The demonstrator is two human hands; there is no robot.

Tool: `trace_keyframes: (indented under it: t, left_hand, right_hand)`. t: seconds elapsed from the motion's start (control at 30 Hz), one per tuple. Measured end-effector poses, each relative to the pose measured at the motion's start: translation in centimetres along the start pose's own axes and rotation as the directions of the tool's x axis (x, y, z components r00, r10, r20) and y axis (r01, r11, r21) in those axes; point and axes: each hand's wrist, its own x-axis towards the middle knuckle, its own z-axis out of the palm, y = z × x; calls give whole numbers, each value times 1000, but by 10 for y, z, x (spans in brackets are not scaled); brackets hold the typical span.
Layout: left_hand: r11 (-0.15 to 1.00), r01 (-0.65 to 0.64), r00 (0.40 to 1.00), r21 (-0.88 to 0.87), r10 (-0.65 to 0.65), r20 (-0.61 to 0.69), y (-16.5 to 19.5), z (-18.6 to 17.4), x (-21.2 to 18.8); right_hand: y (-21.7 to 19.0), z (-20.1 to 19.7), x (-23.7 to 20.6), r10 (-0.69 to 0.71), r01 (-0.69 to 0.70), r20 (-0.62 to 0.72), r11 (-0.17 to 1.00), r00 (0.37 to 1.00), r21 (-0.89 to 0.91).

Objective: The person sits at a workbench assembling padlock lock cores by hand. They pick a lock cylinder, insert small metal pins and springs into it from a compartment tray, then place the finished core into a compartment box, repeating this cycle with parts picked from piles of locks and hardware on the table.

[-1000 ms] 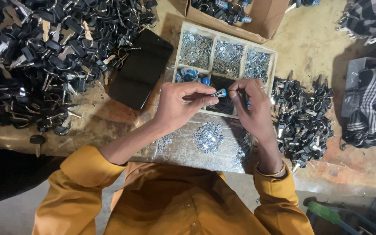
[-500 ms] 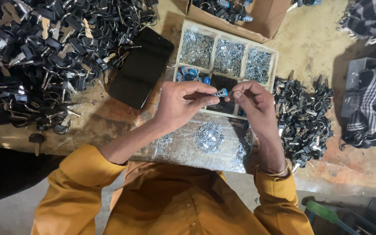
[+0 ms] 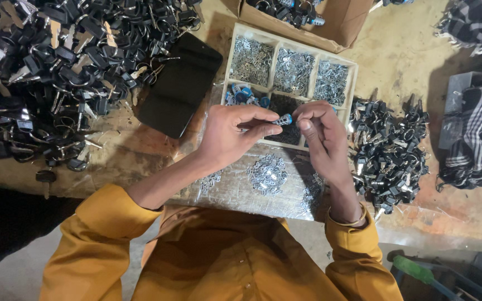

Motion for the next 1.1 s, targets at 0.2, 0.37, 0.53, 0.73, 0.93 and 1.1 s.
trace_keyframes:
  t: [0.2,0.37,0.53,0.73,0.93,1.1]
  left_hand:
    - [999,-18,1000,47,17,3,2,1,-1]
    - [997,-17,1000,70,16,12,6,1,-1]
    - [999,-33,999,33,32,24,6,1,-1]
    - [1000,-26,999,13,26,26,4,1,-2]
    - [998,-48,999,32,47,27,4,-1,-2]
    - [995,-61,998,85,60,11,2,-1,-2]
  right_hand:
    - [-10,10,1,-131,117,-40,964,991,-239]
    - [-17,17,3,-213,184,-30,897,976,-403]
    - [-20,21,5,-264,220,-18,839,964,-497]
    - [-20,18,4,-254,222,4,835,967,-504]
    - [-19,18,4,-247,196,-31,833,969,-518]
    - [-18,8,5,-112,48,-130,905,985,-424]
